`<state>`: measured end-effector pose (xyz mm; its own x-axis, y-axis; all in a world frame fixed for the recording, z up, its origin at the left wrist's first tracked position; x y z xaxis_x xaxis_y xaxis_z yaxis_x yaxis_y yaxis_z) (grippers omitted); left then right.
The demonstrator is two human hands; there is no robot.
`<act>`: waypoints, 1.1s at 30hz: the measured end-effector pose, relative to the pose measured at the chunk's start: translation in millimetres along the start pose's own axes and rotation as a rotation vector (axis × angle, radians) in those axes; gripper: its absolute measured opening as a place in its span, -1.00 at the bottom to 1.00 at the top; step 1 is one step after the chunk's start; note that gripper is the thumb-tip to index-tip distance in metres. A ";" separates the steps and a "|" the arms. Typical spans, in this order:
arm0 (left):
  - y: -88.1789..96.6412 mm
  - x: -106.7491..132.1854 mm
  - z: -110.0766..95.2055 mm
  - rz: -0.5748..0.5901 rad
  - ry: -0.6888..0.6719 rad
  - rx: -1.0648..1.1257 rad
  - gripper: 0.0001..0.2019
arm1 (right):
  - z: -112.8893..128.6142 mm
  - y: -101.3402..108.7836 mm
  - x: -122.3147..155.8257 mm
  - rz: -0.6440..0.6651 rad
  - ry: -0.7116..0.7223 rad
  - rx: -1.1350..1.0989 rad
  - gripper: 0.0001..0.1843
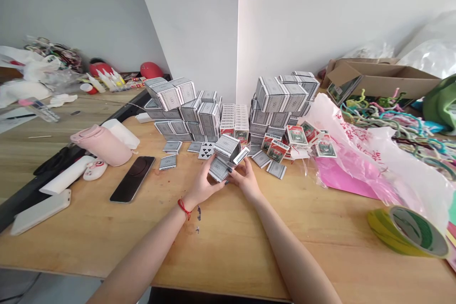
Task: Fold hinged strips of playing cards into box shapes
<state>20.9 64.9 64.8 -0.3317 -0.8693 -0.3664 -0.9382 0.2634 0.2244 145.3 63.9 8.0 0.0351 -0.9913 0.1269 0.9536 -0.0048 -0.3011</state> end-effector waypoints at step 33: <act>0.3 0.6 14.3 0.040 0.143 0.392 -0.35 | 8.6 -0.7 2.7 0.005 0.096 0.112 -0.41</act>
<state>19.0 70.5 51.8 -0.3775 -0.8973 -0.2288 -0.9005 0.4133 -0.1350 147.3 62.3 16.7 0.0158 -0.9993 0.0329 0.9811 0.0092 -0.1933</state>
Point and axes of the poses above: each hand's wrist, its own x-axis away from the middle knuckle, its own y-axis out of the back of the hand, z = x × y, the point moved 10 cm from there along -x, towards the middle knuckle, and after that the axes turned 13 degrees about x, right-handed, at the moved point
